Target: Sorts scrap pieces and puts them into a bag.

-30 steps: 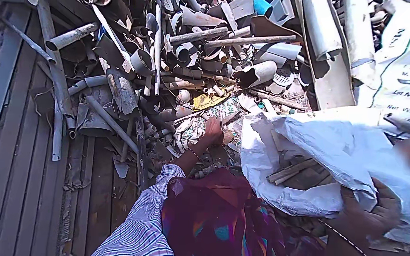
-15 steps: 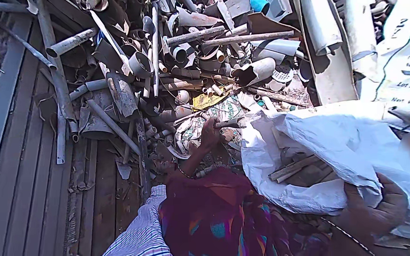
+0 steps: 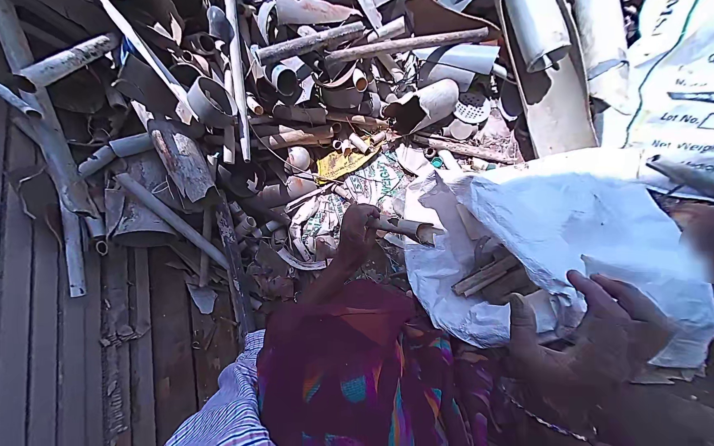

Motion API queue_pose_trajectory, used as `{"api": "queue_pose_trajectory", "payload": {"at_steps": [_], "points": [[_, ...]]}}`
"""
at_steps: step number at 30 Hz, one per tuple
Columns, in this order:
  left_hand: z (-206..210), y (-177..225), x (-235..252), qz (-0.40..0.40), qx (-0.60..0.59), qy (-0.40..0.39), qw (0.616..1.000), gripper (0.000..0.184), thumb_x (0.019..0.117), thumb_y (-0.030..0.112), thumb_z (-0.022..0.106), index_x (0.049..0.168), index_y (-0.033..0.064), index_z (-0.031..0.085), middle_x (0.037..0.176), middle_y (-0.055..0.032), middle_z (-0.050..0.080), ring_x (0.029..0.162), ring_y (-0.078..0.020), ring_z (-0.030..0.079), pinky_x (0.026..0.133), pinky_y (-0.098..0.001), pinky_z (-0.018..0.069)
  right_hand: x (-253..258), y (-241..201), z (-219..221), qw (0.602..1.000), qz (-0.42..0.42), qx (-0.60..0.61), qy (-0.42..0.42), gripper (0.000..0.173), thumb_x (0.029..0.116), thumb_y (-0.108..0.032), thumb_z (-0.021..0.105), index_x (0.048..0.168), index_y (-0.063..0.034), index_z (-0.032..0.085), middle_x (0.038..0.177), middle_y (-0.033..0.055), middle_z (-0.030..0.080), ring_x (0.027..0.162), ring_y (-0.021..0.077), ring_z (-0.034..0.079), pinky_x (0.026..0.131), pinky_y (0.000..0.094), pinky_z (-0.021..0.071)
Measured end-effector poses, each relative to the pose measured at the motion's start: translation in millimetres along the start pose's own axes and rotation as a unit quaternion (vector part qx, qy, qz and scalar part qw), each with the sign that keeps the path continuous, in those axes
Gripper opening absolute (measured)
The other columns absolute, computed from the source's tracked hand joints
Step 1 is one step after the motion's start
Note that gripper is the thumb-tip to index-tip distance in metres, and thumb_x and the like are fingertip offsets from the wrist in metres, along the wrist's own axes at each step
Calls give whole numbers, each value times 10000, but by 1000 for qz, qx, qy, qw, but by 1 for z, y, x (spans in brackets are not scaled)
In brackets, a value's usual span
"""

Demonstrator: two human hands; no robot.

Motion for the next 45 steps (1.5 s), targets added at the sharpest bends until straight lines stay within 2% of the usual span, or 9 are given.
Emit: {"api": "queue_pose_trajectory", "payload": {"at_steps": [1,2,6,10,27,35,40,42,45], "points": [[0,5,-1,15,-2,-1,1000,71,944,4,575,972,-20,635,1040,-192,702,1074,-293,657,1047,-426,459,-4,-12,7,998,-9,67,-1,314,956,-266,674,1131,-6,675,1117,188,599,1135,131,565,1003,158,426],[0,11,-1,28,-1,-5,1000,78,955,16,569,974,-15,638,1045,-189,709,1092,-293,665,1084,-456,435,-8,-21,19,991,-11,129,-21,225,961,-200,667,1054,0,710,1016,150,645,1015,65,613,911,105,464],[1,28,-3,89,27,-14,996,115,986,43,537,964,8,644,1014,-156,723,1087,-270,675,1107,-437,419,-25,-15,66,988,21,123,-95,232,929,-98,619,1051,20,778,868,192,696,726,162,634,664,199,495],[4,33,-8,123,42,-23,991,152,1009,64,535,959,10,667,1034,-159,735,1094,-283,684,1111,-437,427,-27,-11,78,990,28,81,-112,248,923,-102,623,1078,4,786,831,198,676,664,210,616,607,269,494],[-16,47,-6,228,94,30,969,155,1063,159,496,1007,114,633,1059,-76,701,1120,-215,633,1106,-377,398,-23,-8,85,996,13,60,-70,172,934,-78,628,902,28,760,785,200,642,686,240,620,641,269,499],[-15,41,-4,196,63,18,978,140,1056,117,516,1001,76,638,1064,-108,701,1124,-236,645,1099,-386,435,-26,-19,79,993,-31,111,-27,220,979,-117,569,856,2,708,772,149,644,761,167,618,726,173,478],[-49,-6,9,87,107,96,986,116,996,58,603,995,-10,698,1056,-185,732,1097,-294,674,1026,-399,492,-17,-2,54,987,-13,151,60,274,1015,-196,595,858,26,635,807,95,590,839,7,574,787,64,426],[-66,-9,12,111,123,97,981,118,1009,69,591,987,-3,681,1066,-179,731,1124,-290,666,1036,-387,488,-17,4,58,984,22,172,28,258,966,-181,659,848,48,678,803,105,625,827,-1,580,779,64,432],[-73,-1,9,146,112,101,978,98,1019,84,584,975,33,655,1065,-142,726,1148,-256,657,1075,-382,464,-25,-2,85,966,76,217,-122,214,898,-161,687,847,44,717,822,123,655,754,33,580,692,105,446]]}}
Point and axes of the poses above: each hand's wrist, its own x-axis towards the middle knuckle, its own z-axis out of the palm, y = z × x, the point moved 6 cm from there along x, towards the middle knuckle
